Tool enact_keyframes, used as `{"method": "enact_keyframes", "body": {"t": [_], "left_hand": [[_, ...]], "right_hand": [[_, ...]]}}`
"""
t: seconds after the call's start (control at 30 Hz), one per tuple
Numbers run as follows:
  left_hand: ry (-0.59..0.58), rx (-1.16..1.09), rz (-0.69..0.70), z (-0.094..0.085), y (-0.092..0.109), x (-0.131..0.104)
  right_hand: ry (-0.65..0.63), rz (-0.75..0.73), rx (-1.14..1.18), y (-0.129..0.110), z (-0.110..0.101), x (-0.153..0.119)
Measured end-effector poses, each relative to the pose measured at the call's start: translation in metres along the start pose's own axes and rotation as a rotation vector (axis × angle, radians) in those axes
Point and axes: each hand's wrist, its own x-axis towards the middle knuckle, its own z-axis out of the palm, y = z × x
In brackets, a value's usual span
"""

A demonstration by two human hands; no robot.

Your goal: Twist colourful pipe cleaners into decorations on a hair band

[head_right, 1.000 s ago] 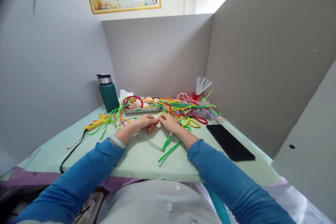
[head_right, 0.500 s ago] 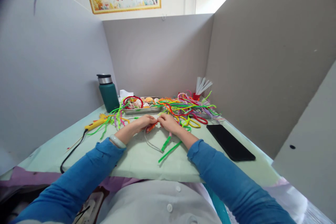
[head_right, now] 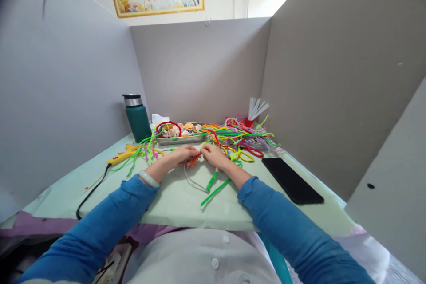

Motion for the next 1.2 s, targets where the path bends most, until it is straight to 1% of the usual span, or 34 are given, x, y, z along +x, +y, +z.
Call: {"method": "enact_keyframes", "body": {"t": [0.13,0.3,0.43,0.63,0.87,1.2], "left_hand": [[-0.013,0.023,0.008,-0.0006,0.0024,-0.0020],[-0.014,0.105,0.002,-0.0010,0.0038,-0.0050],[0.006,0.158,0.021,-0.0004,0.0030,-0.0055],[0.024,0.188,0.079,-0.0006,0.0002,-0.0038],[0.049,0.257,0.160,-0.0002,0.0022,-0.0042],[0.048,0.276,0.157,0.0011,0.0082,-0.0047]], "right_hand": [[0.015,0.023,-0.014,-0.0007,-0.0002,-0.0001],[0.016,0.032,0.000,-0.0028,-0.0001,-0.0011],[0.016,0.047,0.014,-0.0026,0.0006,-0.0007],[0.019,0.034,0.004,-0.0006,0.0012,0.0008],[0.023,0.013,-0.025,0.0019,0.0014,0.0023],[0.010,0.010,0.016,0.0033,0.0013,0.0023]]}}
